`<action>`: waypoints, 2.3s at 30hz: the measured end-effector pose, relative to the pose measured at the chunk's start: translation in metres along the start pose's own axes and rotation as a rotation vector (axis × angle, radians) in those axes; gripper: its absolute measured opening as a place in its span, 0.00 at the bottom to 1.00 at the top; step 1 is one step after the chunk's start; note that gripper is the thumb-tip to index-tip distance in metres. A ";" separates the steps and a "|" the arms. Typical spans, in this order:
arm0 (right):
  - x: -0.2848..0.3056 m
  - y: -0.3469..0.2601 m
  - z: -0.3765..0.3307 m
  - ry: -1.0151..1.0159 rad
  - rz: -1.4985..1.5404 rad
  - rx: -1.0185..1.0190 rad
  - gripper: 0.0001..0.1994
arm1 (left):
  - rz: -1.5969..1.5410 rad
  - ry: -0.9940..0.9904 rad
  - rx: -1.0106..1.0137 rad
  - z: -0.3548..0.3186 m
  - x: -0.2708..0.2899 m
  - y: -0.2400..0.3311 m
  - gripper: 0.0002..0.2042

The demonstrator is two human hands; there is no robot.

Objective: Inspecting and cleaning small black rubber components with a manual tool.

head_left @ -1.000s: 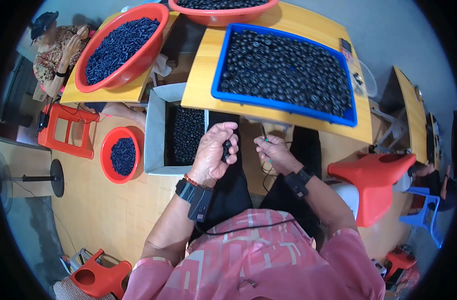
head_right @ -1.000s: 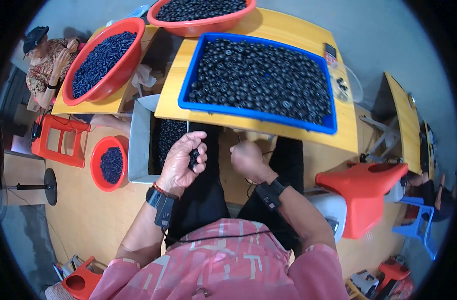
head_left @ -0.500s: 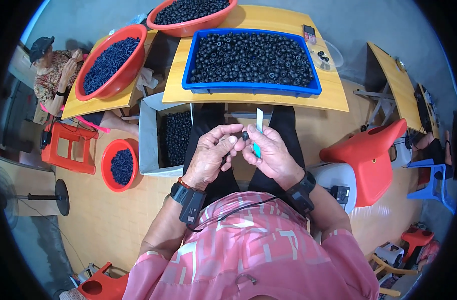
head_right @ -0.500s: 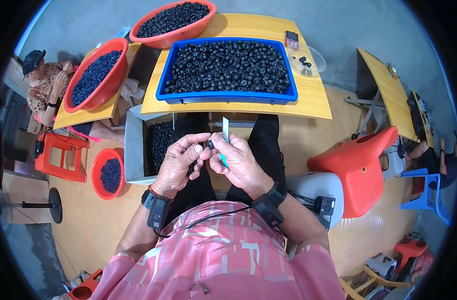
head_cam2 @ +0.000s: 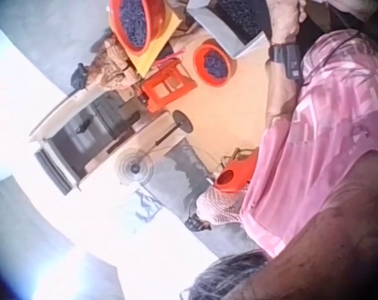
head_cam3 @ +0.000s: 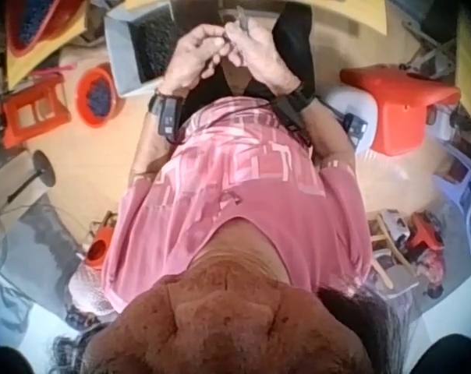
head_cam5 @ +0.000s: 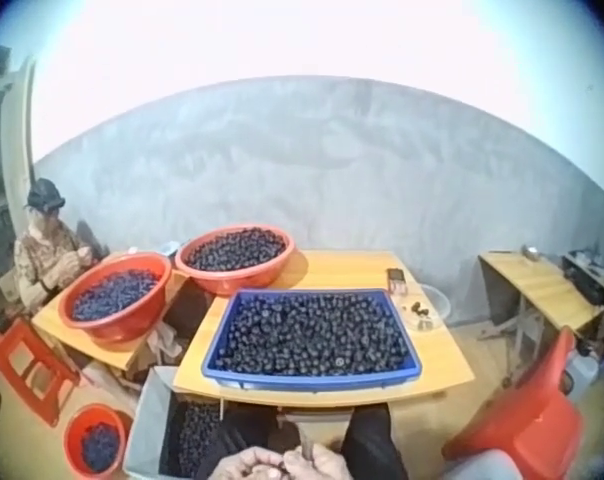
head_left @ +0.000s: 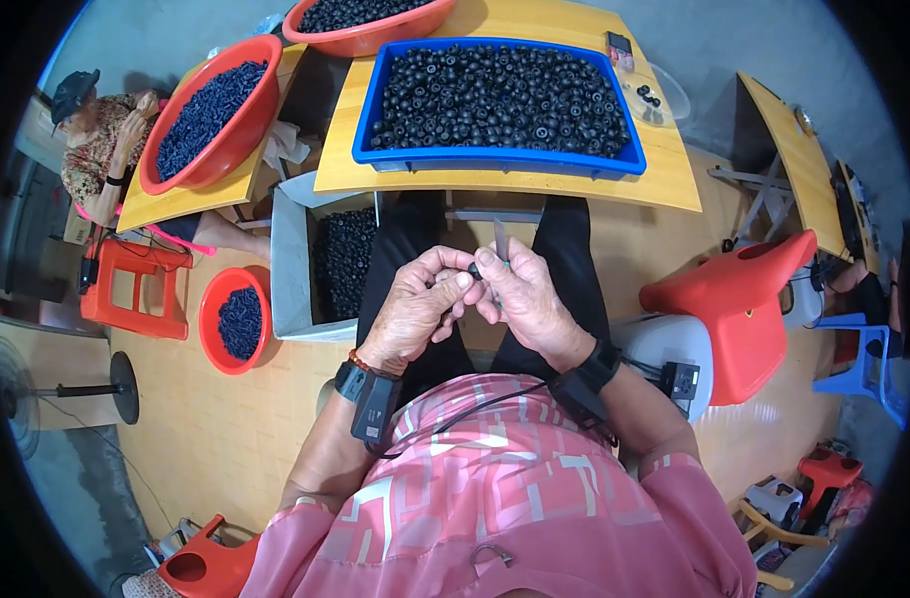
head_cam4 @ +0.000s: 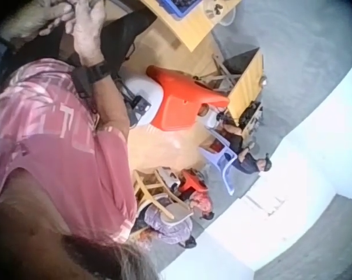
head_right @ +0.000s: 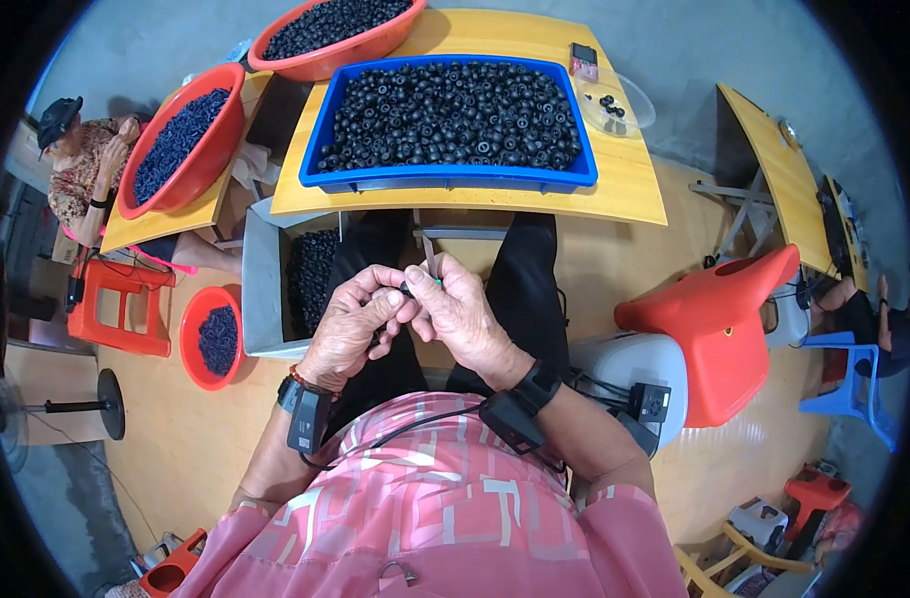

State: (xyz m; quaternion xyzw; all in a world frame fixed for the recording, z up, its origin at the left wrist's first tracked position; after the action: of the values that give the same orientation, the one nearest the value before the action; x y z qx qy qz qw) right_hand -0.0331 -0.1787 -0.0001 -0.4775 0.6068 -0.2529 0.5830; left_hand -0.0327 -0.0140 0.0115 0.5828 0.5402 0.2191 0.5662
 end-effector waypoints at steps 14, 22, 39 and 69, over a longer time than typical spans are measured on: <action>0.000 -0.004 -0.005 -0.083 -0.205 0.144 0.12 | -0.009 0.043 -0.074 -0.003 0.016 -0.004 0.08; -0.009 -0.010 -0.008 -0.134 -0.399 0.237 0.09 | -0.299 -0.085 0.055 -0.002 0.019 -0.017 0.09; -0.015 -0.021 -0.013 -0.103 -0.458 0.320 0.05 | -0.430 -0.154 0.056 -0.004 0.018 -0.022 0.09; -0.013 -0.027 -0.019 -0.159 -0.934 0.607 0.10 | -0.652 -0.228 0.074 -0.005 0.022 -0.024 0.12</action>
State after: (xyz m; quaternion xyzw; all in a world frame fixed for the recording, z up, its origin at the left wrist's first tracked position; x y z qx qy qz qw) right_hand -0.0448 -0.1838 0.0330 -0.5238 0.1850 -0.6107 0.5643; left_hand -0.0392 0.0021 -0.0169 0.4202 0.6390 -0.0596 0.6416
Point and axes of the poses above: each hand's wrist, its own z-axis towards the middle knuckle, its own x-axis out of the back of the hand, y = z × x, the point moved 1 cm from there along z, towards the middle knuckle, and after that the axes turned 5 degrees about z, right-handed, at the moved point
